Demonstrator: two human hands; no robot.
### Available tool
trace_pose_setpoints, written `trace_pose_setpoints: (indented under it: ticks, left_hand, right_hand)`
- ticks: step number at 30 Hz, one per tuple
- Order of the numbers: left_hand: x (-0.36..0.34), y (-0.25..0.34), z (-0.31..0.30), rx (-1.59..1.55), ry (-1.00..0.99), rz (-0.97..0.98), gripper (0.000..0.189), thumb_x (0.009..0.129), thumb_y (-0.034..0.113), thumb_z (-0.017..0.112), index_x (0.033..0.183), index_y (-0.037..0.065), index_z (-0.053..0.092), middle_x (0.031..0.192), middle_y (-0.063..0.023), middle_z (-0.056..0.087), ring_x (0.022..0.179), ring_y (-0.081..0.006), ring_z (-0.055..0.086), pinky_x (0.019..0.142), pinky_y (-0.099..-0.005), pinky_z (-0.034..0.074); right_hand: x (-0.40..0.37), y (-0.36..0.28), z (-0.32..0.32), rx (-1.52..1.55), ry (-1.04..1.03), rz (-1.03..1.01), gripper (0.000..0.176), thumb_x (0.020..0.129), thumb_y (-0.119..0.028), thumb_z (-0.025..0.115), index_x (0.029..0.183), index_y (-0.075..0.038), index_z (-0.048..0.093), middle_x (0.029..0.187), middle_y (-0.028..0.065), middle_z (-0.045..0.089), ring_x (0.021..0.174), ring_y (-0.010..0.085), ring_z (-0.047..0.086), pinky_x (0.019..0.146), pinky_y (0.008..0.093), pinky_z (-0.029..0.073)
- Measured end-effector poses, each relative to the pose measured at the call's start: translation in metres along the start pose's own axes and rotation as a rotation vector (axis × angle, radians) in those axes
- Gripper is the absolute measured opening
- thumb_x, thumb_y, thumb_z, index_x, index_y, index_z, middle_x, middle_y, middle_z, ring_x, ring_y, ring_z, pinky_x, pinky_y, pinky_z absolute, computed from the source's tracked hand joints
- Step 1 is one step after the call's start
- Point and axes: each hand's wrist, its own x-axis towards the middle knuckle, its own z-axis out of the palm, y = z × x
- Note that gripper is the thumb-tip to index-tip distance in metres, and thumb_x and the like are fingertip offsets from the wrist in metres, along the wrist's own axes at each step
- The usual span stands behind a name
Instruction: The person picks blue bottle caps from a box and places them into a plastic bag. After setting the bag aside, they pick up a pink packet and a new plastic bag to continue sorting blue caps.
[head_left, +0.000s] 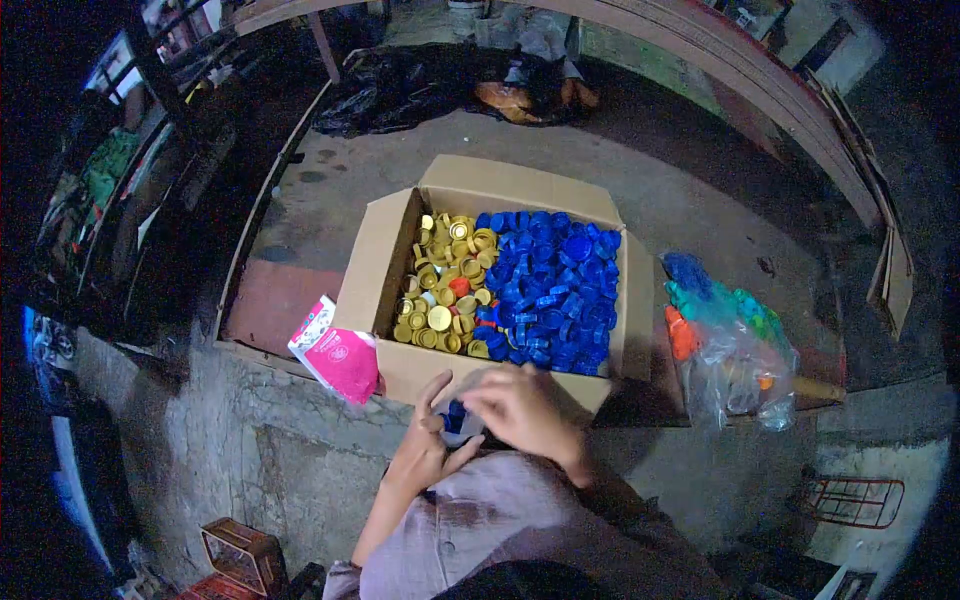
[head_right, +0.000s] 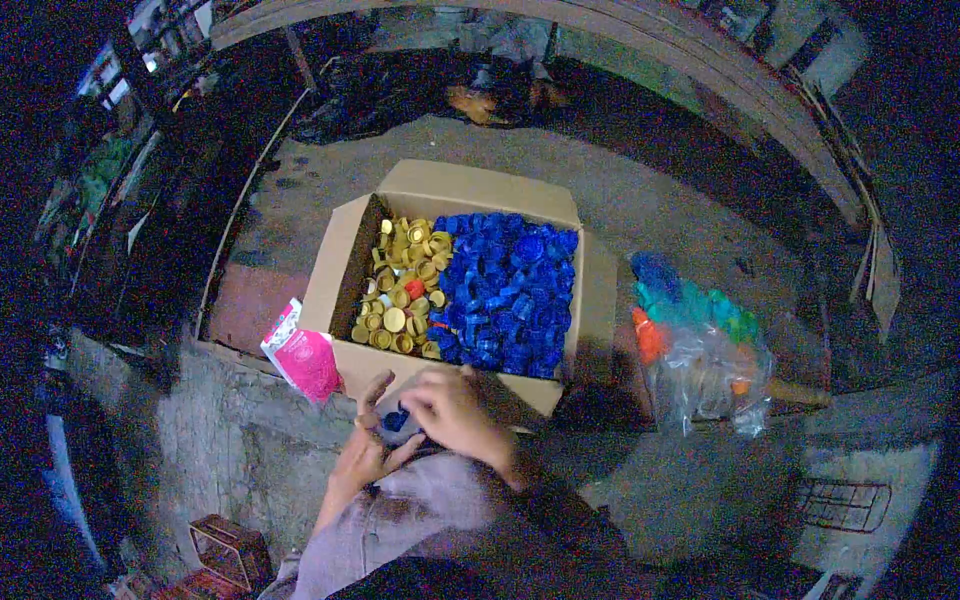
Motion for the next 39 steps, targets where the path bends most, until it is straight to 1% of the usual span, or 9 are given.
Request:
trace_pose_setpoints:
  ticks: [3, 9, 13, 15, 21, 27, 30, 37, 39]
  left_hand:
    - [-0.003, -0.003, 0.004, 0.005, 0.040, 0.035, 0.050, 0.067, 0.020, 0.071, 0.093, -0.008, 0.039, 0.119, -0.0318, 0.033, 0.113, -0.0409, 0.037, 0.088, -0.0416, 0.040]
    - [-0.005, -0.001, 0.004, -0.041, 0.032, -0.012, 0.049, 0.068, 0.020, 0.071, 0.087, -0.009, 0.035, 0.120, -0.0330, 0.030, 0.112, -0.0426, 0.037, 0.088, -0.0421, 0.040]
    - [-0.005, 0.002, 0.000, -0.030, 0.051, -0.025, 0.051, 0.068, 0.020, 0.070, 0.092, -0.009, 0.036, 0.121, -0.0320, 0.030, 0.112, -0.0425, 0.037, 0.089, -0.0423, 0.040]
    - [-0.003, 0.006, -0.005, -0.010, 0.030, -0.046, 0.051, 0.068, 0.021, 0.070, 0.092, -0.009, 0.037, 0.121, -0.0314, 0.029, 0.112, -0.0426, 0.037, 0.089, -0.0424, 0.040]
    - [-0.007, 0.000, 0.003, -0.030, 0.086, -0.004, 0.045, 0.067, 0.022, 0.071, 0.081, -0.007, 0.040, 0.122, -0.0316, 0.028, 0.113, -0.0434, 0.036, 0.087, -0.0427, 0.042]
    - [-0.006, 0.000, 0.003, -0.013, 0.075, -0.030, 0.046, 0.065, 0.022, 0.073, 0.071, -0.005, 0.036, 0.120, -0.0331, 0.029, 0.112, -0.0446, 0.037, 0.086, -0.0434, 0.042]
    - [-0.006, 0.003, 0.001, 0.006, 0.085, -0.008, 0.046, 0.065, 0.021, 0.073, 0.070, -0.005, 0.035, 0.119, -0.0327, 0.030, 0.112, -0.0446, 0.037, 0.086, -0.0434, 0.043]
    - [-0.006, 0.003, 0.000, -0.009, 0.124, 0.023, 0.047, 0.063, 0.020, 0.074, 0.081, -0.005, 0.038, 0.118, -0.0326, 0.032, 0.112, -0.0439, 0.037, 0.085, -0.0427, 0.043]
    - [-0.005, 0.010, -0.006, -0.011, 0.102, -0.030, 0.047, 0.063, 0.019, 0.074, 0.082, -0.005, 0.039, 0.118, -0.0325, 0.032, 0.112, -0.0436, 0.037, 0.085, -0.0424, 0.043]
  right_hand:
    - [0.019, 0.037, -0.007, -0.334, 0.301, 0.061, 0.009, 0.071, -0.017, 0.058, 0.077, -0.012, 0.064, 0.074, 0.0045, 0.052, 0.079, 0.0237, 0.048, 0.069, 0.0374, 0.033]
    - [0.052, 0.084, -0.006, -0.711, -0.031, 0.027, 0.015, 0.061, -0.021, 0.070, 0.075, -0.016, 0.068, 0.077, 0.0028, 0.051, 0.084, 0.0209, 0.046, 0.073, 0.0354, 0.033]
    - [0.047, 0.080, -0.008, -0.688, 0.092, -0.087, 0.017, 0.060, -0.020, 0.071, 0.075, -0.013, 0.067, 0.073, 0.0036, 0.052, 0.077, 0.0207, 0.048, 0.069, 0.0349, 0.035]
    - [0.036, 0.053, -0.021, -0.207, 0.348, -0.064, 0.015, 0.064, -0.015, 0.070, 0.077, -0.008, 0.067, 0.067, 0.0037, 0.052, 0.067, 0.0186, 0.050, 0.062, 0.0310, 0.037]
    - [0.010, 0.002, -0.014, 0.301, 0.179, -0.027, 0.012, 0.076, -0.012, 0.059, 0.083, -0.003, 0.064, 0.075, 0.0079, 0.059, 0.070, 0.0196, 0.055, 0.064, 0.0292, 0.042]
    - [0.004, 0.020, 0.006, 0.660, 0.130, -0.016, 0.016, 0.082, -0.009, 0.052, 0.091, 0.002, 0.060, 0.088, 0.0085, 0.061, 0.081, 0.0164, 0.057, 0.075, 0.0271, 0.043]
    - [0.003, 0.006, 0.001, 0.940, 0.080, 0.090, 0.015, 0.083, -0.008, 0.050, 0.089, 0.003, 0.060, 0.084, 0.0064, 0.059, 0.075, 0.0126, 0.055, 0.071, 0.0239, 0.043]
    - [0.001, 0.016, -0.001, 1.134, -0.025, 0.027, 0.025, 0.074, 0.005, 0.046, 0.095, 0.001, 0.058, 0.091, 0.0070, 0.060, 0.083, 0.0141, 0.057, 0.077, 0.0260, 0.044]
    - [0.004, 0.016, -0.005, 0.849, 0.148, 0.028, 0.016, 0.076, 0.000, 0.045, 0.086, 0.003, 0.057, 0.078, 0.0072, 0.059, 0.072, 0.0152, 0.056, 0.070, 0.0269, 0.044]
